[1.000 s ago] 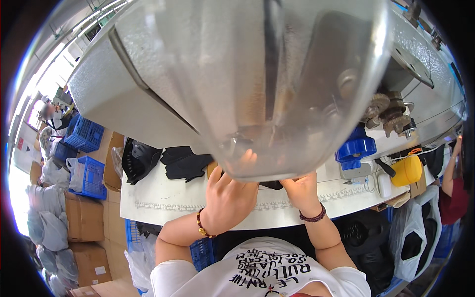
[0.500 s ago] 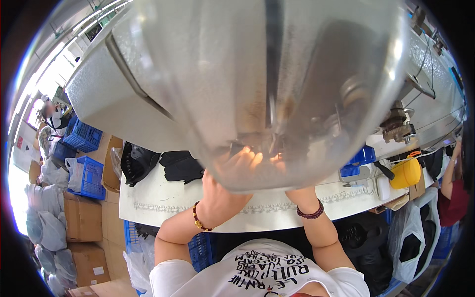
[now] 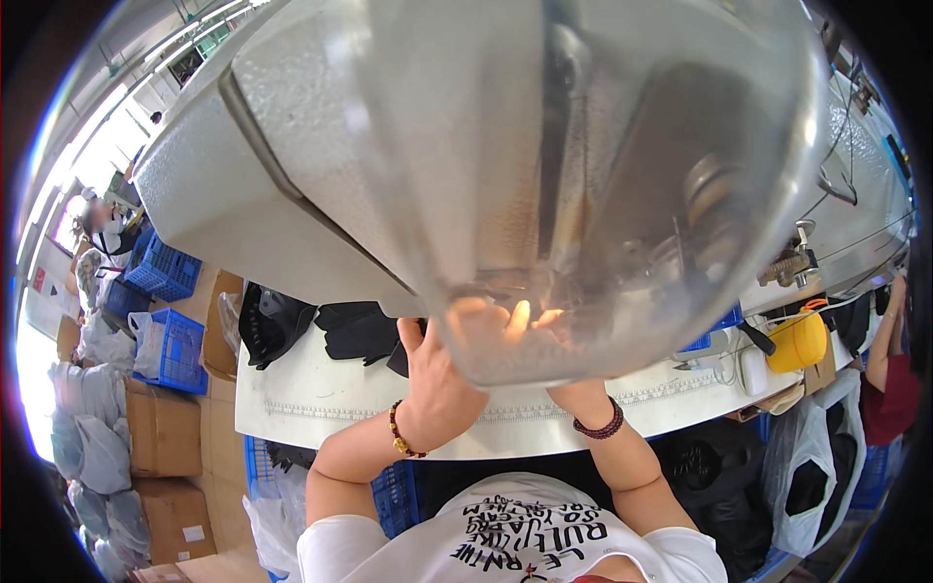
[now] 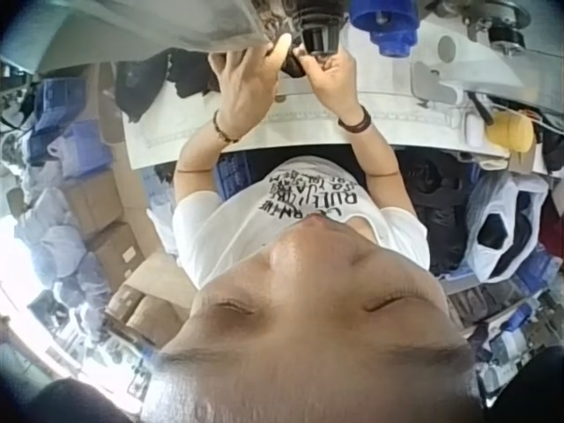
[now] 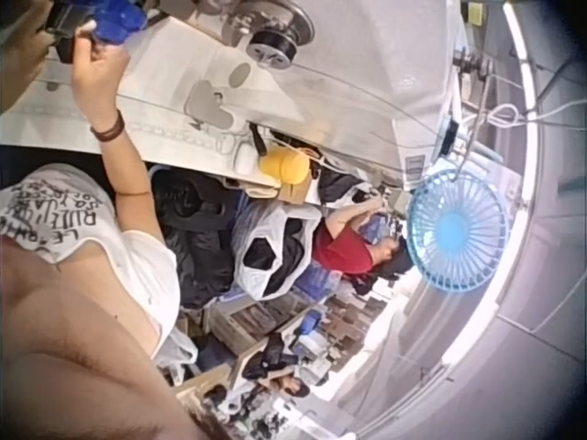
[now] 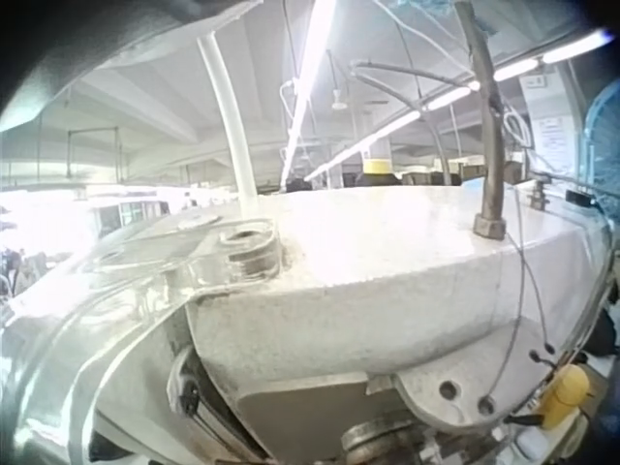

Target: The recorder uses an industrial sewing machine to stitch together black leather components for shoe manufacturing.

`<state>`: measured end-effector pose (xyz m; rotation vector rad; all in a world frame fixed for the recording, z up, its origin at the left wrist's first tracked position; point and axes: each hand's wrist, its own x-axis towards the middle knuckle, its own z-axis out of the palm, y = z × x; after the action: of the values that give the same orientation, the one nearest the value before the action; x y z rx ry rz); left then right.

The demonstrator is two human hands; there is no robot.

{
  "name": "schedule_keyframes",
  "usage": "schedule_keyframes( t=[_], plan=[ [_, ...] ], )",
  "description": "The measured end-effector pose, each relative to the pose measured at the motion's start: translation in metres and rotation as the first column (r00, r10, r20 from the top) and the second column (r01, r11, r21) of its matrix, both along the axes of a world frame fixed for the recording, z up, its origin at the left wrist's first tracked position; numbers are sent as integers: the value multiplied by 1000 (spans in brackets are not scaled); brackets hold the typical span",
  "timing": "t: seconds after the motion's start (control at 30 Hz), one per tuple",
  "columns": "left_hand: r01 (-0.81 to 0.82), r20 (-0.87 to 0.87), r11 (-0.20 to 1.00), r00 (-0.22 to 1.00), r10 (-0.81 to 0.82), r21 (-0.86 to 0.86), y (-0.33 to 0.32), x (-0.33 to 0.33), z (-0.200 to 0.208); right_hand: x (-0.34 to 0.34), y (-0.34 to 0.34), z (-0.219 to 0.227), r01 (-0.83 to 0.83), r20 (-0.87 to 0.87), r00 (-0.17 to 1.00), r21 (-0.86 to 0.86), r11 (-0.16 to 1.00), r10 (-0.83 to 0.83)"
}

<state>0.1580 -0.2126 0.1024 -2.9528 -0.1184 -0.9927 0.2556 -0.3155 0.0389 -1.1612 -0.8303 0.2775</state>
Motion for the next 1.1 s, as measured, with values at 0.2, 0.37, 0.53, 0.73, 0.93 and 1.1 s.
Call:
schedule_keyframes(
  t=[0.2, 0.37, 0.53, 0.73, 0.93, 1.1],
  plan=[
    [55, 12, 998, 998, -55, 18, 2, 4, 4, -3, 0, 3, 38, 75, 997, -19, 999, -36],
    [69, 3, 997, 998, -69, 20, 7, 5, 9, -10, 3, 11, 54, -7, 999, 34, 998, -54],
    [35, -85, 999, 996, -32, 29, 8, 3, 12, -18, 5, 4, 178, -28, 983, -110, 978, -182],
    [147, -84, 989, 986, -146, 12, 8, 2, 13, -25, 8, 14, 136, 134, 982, -29, 990, -131],
    [166, -101, 985, 982, -161, 39, -3, 3, 21, -19, 1, 11, 41, 172, 985, -57, 998, -31],
    [37, 3, 994, 999, -37, 98, -4, -1, 2, -6, -34, 55, -76, 236, 956, -377, 923, 175]
  ],
)
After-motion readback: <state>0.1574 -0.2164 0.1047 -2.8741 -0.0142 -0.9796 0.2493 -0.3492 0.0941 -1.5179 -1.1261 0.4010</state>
